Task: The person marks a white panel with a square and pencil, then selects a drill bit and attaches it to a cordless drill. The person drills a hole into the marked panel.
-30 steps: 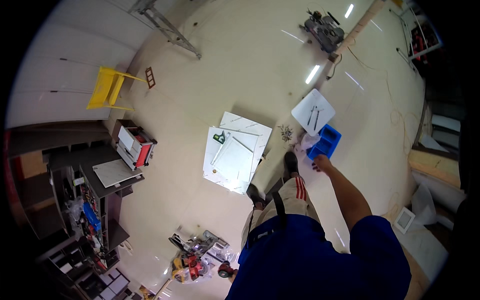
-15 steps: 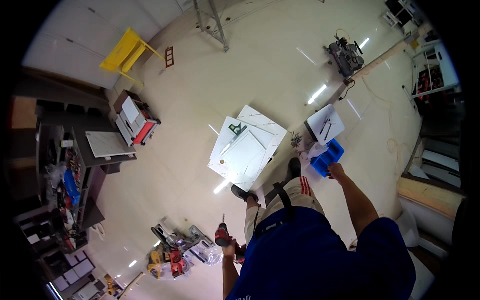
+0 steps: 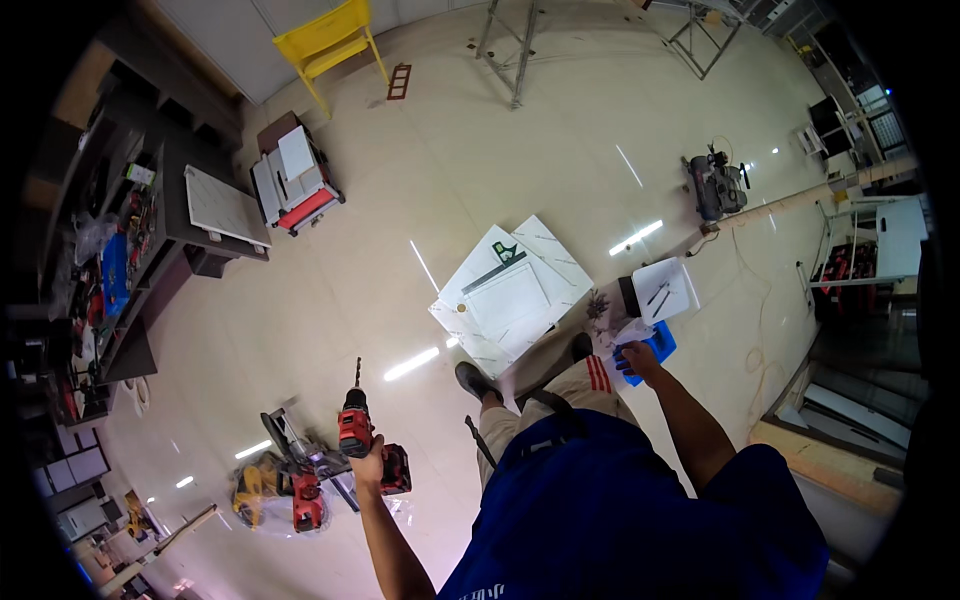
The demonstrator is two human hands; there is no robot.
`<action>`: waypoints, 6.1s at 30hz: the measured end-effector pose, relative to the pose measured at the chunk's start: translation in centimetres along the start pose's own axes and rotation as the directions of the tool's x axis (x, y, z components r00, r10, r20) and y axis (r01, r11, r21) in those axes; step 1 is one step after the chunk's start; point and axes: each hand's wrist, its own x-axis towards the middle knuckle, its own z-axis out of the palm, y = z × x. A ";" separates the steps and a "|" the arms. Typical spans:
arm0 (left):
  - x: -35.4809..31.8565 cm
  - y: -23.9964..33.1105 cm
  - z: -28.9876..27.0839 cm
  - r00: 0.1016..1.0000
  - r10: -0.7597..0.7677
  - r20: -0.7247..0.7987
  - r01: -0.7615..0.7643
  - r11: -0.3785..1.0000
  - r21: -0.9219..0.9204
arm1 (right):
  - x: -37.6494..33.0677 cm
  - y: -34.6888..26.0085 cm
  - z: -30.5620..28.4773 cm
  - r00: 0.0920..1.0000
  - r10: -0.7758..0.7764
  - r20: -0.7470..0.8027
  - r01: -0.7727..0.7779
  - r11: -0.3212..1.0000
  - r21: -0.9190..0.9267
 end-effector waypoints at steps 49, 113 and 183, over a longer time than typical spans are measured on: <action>36.2 -17.9 35.6 0.944 0.206 0.258 -0.016 0.809 -0.587 | 50.6 8.4 19.6 0.190 -0.262 0.946 0.859 -0.421 -0.290; 20.4 -27.0 34.5 0.816 -0.319 0.482 0.231 0.944 0.234 | 36.2 6.6 20.4 0.663 -0.069 0.745 0.739 -0.102 -0.666; 18.4 -32.4 31.6 0.815 -0.496 0.300 0.165 0.694 0.701 | 57.9 9.4 10.0 0.318 -0.672 0.669 0.853 -0.104 -0.511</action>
